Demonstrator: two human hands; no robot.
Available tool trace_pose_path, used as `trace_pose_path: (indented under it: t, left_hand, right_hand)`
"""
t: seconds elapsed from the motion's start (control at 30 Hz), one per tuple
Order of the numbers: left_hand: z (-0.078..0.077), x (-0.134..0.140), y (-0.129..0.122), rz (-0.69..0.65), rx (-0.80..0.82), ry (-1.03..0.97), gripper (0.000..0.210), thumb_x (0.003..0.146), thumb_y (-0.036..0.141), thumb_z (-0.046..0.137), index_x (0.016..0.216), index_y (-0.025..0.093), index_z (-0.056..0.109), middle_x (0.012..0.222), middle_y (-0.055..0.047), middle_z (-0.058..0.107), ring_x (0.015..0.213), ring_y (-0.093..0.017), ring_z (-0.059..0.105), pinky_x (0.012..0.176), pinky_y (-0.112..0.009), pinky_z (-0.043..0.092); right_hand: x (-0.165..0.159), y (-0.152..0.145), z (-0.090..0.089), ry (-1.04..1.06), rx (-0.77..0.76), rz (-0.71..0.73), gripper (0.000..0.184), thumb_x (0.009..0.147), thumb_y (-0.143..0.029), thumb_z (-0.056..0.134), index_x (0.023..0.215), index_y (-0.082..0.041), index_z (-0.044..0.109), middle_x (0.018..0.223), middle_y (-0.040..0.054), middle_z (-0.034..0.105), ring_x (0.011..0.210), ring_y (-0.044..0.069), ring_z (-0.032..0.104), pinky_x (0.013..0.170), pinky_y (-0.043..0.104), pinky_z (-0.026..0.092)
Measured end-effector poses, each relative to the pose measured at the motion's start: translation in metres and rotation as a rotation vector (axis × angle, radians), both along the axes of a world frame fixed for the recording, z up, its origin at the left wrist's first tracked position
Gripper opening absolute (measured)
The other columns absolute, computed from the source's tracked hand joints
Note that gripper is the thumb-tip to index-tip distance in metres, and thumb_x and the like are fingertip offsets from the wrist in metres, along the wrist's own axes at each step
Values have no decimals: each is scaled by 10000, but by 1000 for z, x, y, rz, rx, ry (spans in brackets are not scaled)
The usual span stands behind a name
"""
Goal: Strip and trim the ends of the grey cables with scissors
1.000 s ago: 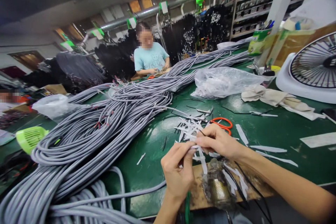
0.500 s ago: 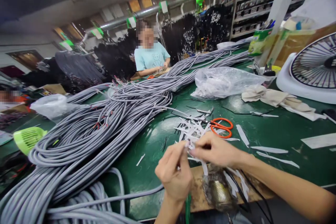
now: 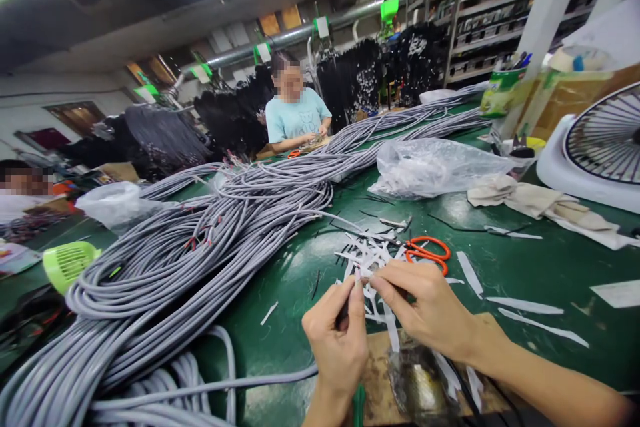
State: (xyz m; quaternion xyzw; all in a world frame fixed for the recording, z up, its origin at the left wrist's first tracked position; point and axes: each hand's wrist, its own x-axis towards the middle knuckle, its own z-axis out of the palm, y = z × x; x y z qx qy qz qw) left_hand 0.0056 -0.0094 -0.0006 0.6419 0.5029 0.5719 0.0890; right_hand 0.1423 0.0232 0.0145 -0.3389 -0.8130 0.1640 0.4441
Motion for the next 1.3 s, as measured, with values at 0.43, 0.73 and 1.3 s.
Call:
trace_pose_path:
  t: [0.43, 0.73, 1.3]
  left_hand:
    - [-2, 7, 0, -49, 20, 220, 161, 811, 112, 527, 878, 101, 672, 550, 13, 487, 457, -85, 397, 460, -208, 326]
    - [2, -2, 5, -201, -258, 216, 228, 849, 203, 494, 986, 152, 668, 617, -9, 578, 508, -110, 481, 498, -210, 378]
    - [-11, 4, 13, -155, -58, 244, 287, 802, 37, 434, 940, 163, 652, 847, -69, 649, 765, -167, 605, 692, -263, 485]
  right_hand:
    - [3, 1, 7, 82, -18, -108, 321, 903, -217, 402, 598, -160, 480, 530, -32, 447, 481, 79, 401, 498, 213, 303]
    - [21, 8, 16, -175, 44, -99, 146, 838, -239, 506, 807, -174, 633, 729, 16, 561, 626, 113, 490, 578, 225, 327]
    - [16, 8, 7, -124, 136, 183, 235, 815, -120, 455, 615, -145, 576, 570, -3, 494, 520, 95, 388, 502, 223, 258]
